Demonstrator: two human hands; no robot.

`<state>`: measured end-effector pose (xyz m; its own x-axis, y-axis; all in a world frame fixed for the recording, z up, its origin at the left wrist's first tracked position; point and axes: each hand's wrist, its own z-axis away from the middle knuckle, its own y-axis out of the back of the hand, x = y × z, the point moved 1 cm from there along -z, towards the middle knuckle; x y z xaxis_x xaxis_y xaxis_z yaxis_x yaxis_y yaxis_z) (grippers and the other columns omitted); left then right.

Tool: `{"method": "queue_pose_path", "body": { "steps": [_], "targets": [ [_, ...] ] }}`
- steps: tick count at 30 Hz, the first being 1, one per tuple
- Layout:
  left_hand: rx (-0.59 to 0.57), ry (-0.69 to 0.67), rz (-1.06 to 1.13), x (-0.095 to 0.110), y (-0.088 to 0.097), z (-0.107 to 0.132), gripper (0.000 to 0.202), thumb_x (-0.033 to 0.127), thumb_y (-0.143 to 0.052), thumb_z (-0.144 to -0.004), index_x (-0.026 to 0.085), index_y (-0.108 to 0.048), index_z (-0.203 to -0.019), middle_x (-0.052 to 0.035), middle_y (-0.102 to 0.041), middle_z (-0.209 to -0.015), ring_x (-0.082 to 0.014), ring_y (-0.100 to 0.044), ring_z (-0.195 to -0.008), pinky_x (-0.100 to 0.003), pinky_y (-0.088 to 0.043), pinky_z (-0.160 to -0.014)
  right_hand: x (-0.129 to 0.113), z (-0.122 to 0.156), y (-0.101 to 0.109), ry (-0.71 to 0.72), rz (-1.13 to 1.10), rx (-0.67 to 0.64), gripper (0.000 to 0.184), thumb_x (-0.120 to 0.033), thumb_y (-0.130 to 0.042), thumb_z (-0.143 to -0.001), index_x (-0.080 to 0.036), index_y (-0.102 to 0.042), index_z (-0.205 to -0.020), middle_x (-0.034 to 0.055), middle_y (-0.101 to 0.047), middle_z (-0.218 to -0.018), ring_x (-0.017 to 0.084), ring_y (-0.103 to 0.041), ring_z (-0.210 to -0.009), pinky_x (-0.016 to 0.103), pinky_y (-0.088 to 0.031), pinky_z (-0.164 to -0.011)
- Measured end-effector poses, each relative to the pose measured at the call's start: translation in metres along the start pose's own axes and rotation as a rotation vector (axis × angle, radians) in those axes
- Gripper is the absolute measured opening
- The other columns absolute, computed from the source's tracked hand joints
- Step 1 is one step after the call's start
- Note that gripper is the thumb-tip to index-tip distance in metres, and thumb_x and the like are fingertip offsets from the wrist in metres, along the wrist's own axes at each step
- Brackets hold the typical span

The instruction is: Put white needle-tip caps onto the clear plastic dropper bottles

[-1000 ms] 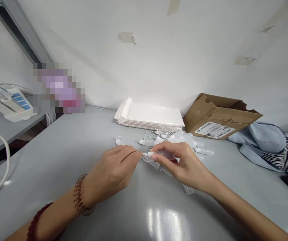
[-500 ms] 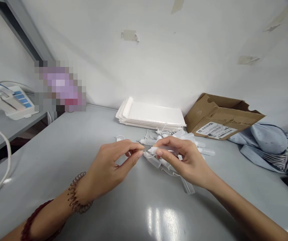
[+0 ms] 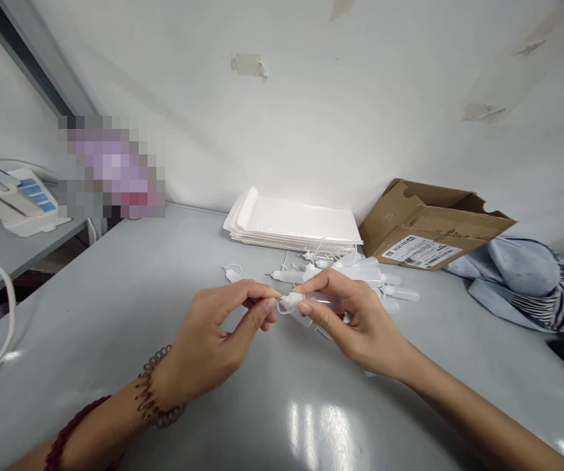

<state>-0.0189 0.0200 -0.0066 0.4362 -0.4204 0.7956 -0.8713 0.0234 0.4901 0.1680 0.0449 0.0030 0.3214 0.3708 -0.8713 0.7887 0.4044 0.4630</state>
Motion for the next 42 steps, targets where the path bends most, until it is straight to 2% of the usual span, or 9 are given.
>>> {"method": "queue_pose_path", "body": {
  "steps": [4, 10, 14, 23, 28, 32, 34, 39, 42],
  "targets": [
    [-0.012, 0.058, 0.177, 0.000, 0.003, 0.000, 0.013, 0.015, -0.052, -0.087, 0.019, -0.063, -0.082, 0.0033, -0.062, -0.063, -0.0093, -0.058, -0.057, -0.020, -0.047, -0.057, -0.002, 0.000, -0.003, -0.026, -0.057, 0.023, 0.012, -0.030, -0.053, -0.090, -0.020, -0.058, -0.090, -0.0020, -0.055, -0.065, 0.009, -0.043, -0.052, 0.021, -0.034, -0.044],
    [-0.017, 0.228, 0.441, -0.009, 0.008, -0.004, 0.019, 0.024, -0.049, -0.091, 0.019, -0.067, -0.090, 0.0014, -0.061, -0.065, -0.0105, -0.056, -0.055, -0.025, -0.048, -0.058, -0.005, 0.000, -0.002, 0.013, -0.088, 0.101, 0.008, -0.027, -0.056, -0.088, -0.020, -0.059, -0.090, 0.0002, -0.059, -0.076, 0.011, -0.051, -0.064, 0.022, -0.041, -0.052],
    [-0.066, 0.259, 0.494, -0.012, 0.005, -0.005, 0.024, 0.027, -0.048, -0.092, 0.018, -0.062, -0.074, 0.0018, -0.058, -0.063, -0.0096, -0.052, -0.054, -0.025, -0.045, -0.058, -0.004, -0.001, -0.002, 0.019, -0.085, 0.112, 0.008, -0.026, -0.056, -0.088, -0.020, -0.059, -0.090, 0.0004, -0.060, -0.078, 0.010, -0.052, -0.066, 0.022, -0.042, -0.053],
    [-0.081, 0.281, 0.588, -0.013, -0.004, 0.001, 0.021, 0.030, -0.048, -0.092, 0.019, -0.060, -0.078, 0.0041, -0.049, -0.060, -0.0086, -0.049, -0.050, -0.024, -0.041, -0.052, -0.001, 0.002, -0.003, 0.105, 0.048, 0.097, 0.009, -0.029, -0.054, -0.089, -0.021, -0.058, -0.093, -0.0030, -0.051, -0.062, 0.009, -0.043, -0.050, 0.023, -0.036, -0.045],
    [-0.153, 0.279, 0.512, -0.014, -0.004, -0.002, 0.017, 0.025, -0.053, -0.090, 0.020, -0.066, -0.079, 0.0039, -0.054, -0.059, -0.0087, -0.052, -0.054, -0.024, -0.044, -0.058, -0.003, 0.002, -0.003, 0.196, 0.162, 0.060, 0.010, -0.025, -0.050, -0.091, -0.021, -0.055, -0.099, -0.0021, -0.054, -0.065, 0.010, -0.047, -0.052, 0.023, -0.040, -0.048],
    [0.016, 0.274, 0.508, -0.017, 0.005, -0.006, 0.019, 0.028, -0.050, -0.092, 0.021, -0.068, -0.091, 0.0009, -0.059, -0.071, -0.0104, -0.055, -0.061, -0.024, -0.047, -0.061, -0.004, -0.001, 0.003, 0.217, 0.258, 0.177, 0.008, -0.023, -0.054, -0.089, -0.020, -0.056, -0.097, -0.0022, -0.056, -0.065, 0.010, -0.047, -0.051, 0.023, -0.038, -0.046],
    [0.043, 0.279, 0.469, -0.016, 0.006, -0.006, 0.021, 0.030, -0.048, -0.093, 0.022, -0.068, -0.095, -0.0001, -0.060, -0.075, -0.0112, -0.056, -0.064, -0.024, -0.048, -0.061, -0.004, -0.002, 0.003, 0.189, 0.250, 0.162, 0.008, -0.023, -0.054, -0.089, -0.020, -0.056, -0.097, -0.0015, -0.058, -0.068, 0.010, -0.049, -0.052, 0.023, -0.037, -0.045],
    [-0.026, 0.202, 0.210, -0.009, 0.001, -0.005, 0.012, 0.028, -0.058, -0.086, 0.022, -0.068, -0.089, 0.0020, -0.063, -0.071, -0.0100, -0.057, -0.063, -0.019, -0.048, -0.061, -0.002, -0.002, -0.005, 0.123, 0.205, 0.008, 0.013, -0.025, -0.043, -0.094, -0.019, -0.053, -0.100, 0.0022, -0.062, -0.079, 0.013, -0.055, -0.065, 0.026, -0.043, -0.059],
    [-0.129, 0.230, 0.077, -0.016, 0.011, -0.012, 0.017, 0.031, -0.056, -0.086, 0.020, -0.067, -0.079, 0.0032, -0.058, -0.058, -0.0101, -0.054, -0.055, -0.019, -0.046, -0.055, 0.000, -0.005, -0.003, 0.073, 0.217, -0.044, 0.018, -0.027, -0.036, -0.097, -0.019, -0.050, -0.106, 0.0036, -0.062, -0.084, 0.014, -0.056, -0.070, 0.027, -0.044, -0.063]
  ]
}}
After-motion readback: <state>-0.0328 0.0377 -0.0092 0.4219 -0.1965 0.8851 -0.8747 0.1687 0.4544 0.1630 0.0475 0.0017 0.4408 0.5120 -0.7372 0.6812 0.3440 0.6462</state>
